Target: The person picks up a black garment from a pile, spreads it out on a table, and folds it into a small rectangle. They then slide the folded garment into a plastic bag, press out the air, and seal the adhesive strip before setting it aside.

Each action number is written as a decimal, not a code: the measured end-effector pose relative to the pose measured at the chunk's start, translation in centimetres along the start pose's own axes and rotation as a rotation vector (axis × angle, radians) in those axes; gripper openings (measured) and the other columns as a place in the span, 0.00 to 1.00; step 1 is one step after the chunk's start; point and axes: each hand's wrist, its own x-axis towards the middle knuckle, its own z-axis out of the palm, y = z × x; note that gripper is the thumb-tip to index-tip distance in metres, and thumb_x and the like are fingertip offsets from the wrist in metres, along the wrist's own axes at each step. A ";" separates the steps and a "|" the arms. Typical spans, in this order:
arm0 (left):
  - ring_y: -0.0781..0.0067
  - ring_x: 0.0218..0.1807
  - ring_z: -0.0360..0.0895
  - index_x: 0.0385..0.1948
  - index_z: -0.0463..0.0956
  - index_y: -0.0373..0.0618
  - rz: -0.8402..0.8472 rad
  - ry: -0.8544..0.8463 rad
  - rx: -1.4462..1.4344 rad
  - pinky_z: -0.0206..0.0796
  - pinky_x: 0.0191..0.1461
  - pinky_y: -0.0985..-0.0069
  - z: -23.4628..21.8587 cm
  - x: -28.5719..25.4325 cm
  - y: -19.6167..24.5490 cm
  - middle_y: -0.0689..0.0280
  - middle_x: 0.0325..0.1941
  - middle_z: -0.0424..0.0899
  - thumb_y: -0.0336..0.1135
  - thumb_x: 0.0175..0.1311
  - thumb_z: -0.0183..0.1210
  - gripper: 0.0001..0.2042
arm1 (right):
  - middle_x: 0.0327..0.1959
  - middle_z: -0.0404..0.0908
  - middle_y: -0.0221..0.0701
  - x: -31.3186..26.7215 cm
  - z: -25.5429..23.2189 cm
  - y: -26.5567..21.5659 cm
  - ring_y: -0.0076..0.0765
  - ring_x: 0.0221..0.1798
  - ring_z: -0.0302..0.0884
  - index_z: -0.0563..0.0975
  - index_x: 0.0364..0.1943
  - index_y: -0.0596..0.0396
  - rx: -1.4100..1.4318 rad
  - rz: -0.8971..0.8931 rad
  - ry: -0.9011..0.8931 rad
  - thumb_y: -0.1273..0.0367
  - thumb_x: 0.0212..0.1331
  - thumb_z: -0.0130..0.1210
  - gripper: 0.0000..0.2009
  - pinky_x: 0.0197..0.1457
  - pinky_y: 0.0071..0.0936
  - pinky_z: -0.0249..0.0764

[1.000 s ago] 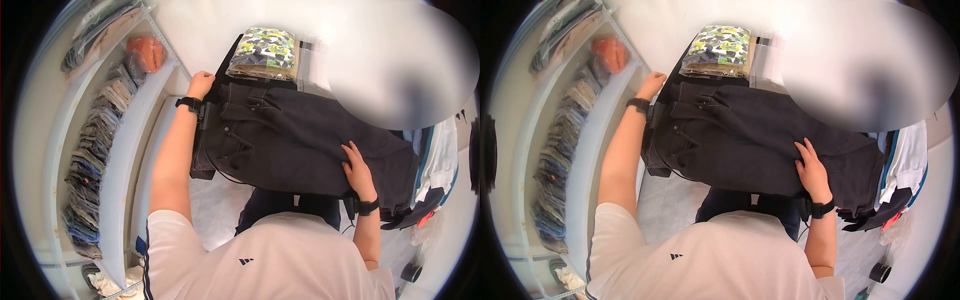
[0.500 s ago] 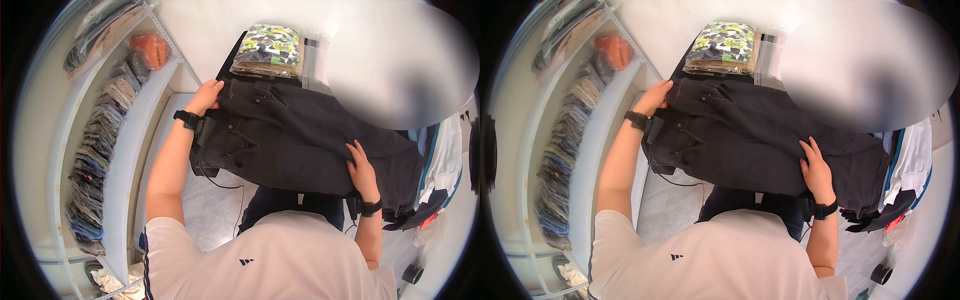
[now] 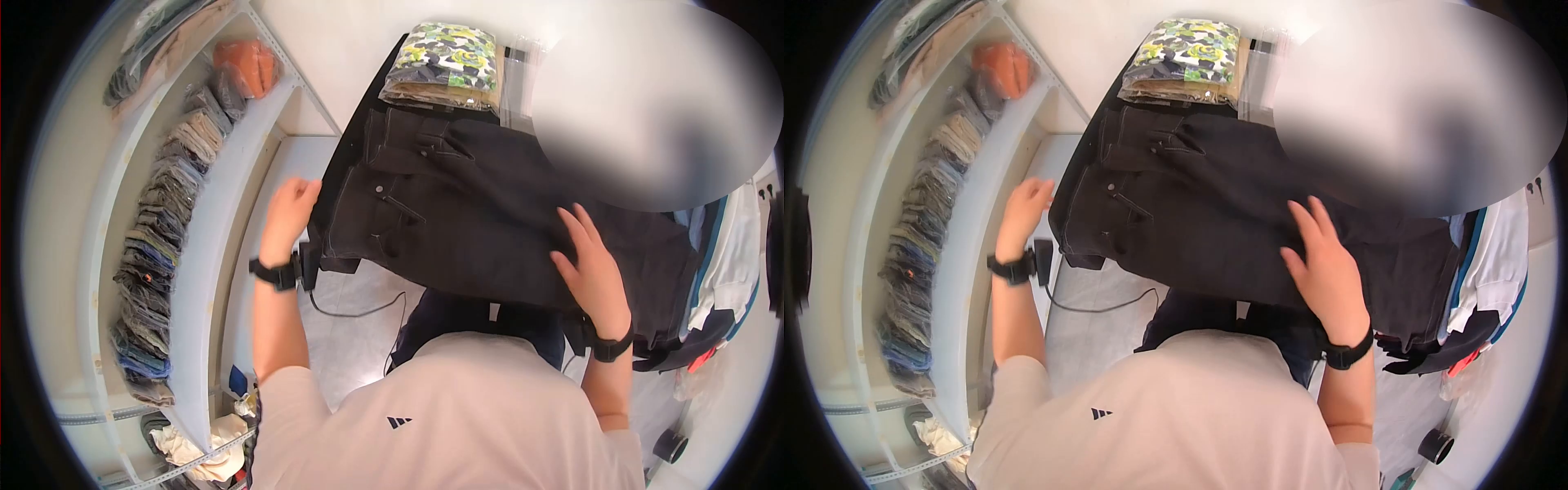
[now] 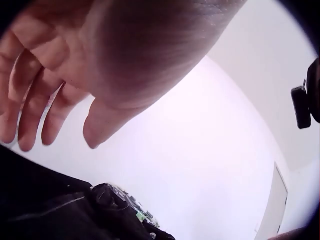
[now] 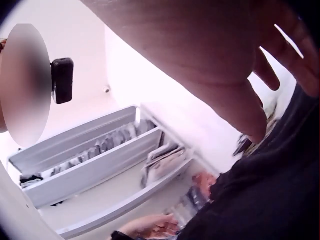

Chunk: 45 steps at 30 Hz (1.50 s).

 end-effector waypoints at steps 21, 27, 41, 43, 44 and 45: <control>0.65 0.58 0.71 0.53 0.69 0.40 -0.209 0.058 -1.581 0.63 0.58 0.66 5.6 -11.8 1.2 0.62 0.54 0.77 0.39 0.66 0.50 0.18 | 0.39 0.79 0.40 15.3 11.9 -6.7 0.49 0.46 0.77 0.76 0.44 0.47 0.264 -0.278 0.029 0.64 0.55 0.54 0.13 0.46 0.45 0.73; 0.62 0.62 0.67 0.57 0.66 0.38 -0.269 -0.089 -1.779 0.59 0.64 0.64 5.1 -11.2 1.4 0.60 0.59 0.72 0.50 0.67 0.45 0.25 | 0.69 0.51 0.48 9.6 12.7 -7.8 0.53 0.72 0.46 0.56 0.67 0.46 -0.158 -0.328 -0.354 0.47 0.59 0.47 0.34 0.67 0.57 0.51; 0.61 0.46 0.80 0.47 0.72 0.31 -0.664 -0.769 -1.341 0.73 0.52 0.66 2.8 0.1 4.9 0.53 0.46 0.80 0.48 0.65 0.51 0.24 | 0.73 0.40 0.45 9.0 13.0 -7.5 0.49 0.75 0.34 0.50 0.70 0.44 -0.158 -0.320 -0.398 0.48 0.59 0.48 0.37 0.70 0.56 0.39; 0.62 0.42 0.82 0.44 0.74 0.33 -0.632 -0.669 -1.224 0.75 0.48 0.68 3.8 0.6 6.9 0.54 0.43 0.82 0.45 0.65 0.53 0.20 | 0.72 0.43 0.47 9.0 13.3 -7.1 0.50 0.75 0.36 0.54 0.68 0.46 -0.096 -0.337 -0.337 0.50 0.54 0.53 0.38 0.69 0.58 0.40; 0.64 0.37 0.82 0.41 0.76 0.35 -0.646 -0.704 -1.171 0.76 0.41 0.70 4.2 0.8 7.6 0.57 0.39 0.83 0.45 0.63 0.55 0.18 | 0.71 0.45 0.48 8.9 13.6 -7.0 0.52 0.74 0.38 0.55 0.68 0.47 -0.081 -0.351 -0.305 0.51 0.53 0.55 0.38 0.68 0.59 0.42; 0.66 0.33 0.83 0.39 0.77 0.38 -0.657 -0.741 -1.120 0.77 0.34 0.72 4.9 1.0 8.1 0.59 0.35 0.84 0.45 0.61 0.57 0.17 | 0.70 0.46 0.49 8.8 13.8 -6.8 0.54 0.73 0.40 0.56 0.67 0.47 -0.072 -0.364 -0.272 0.51 0.52 0.56 0.39 0.67 0.61 0.44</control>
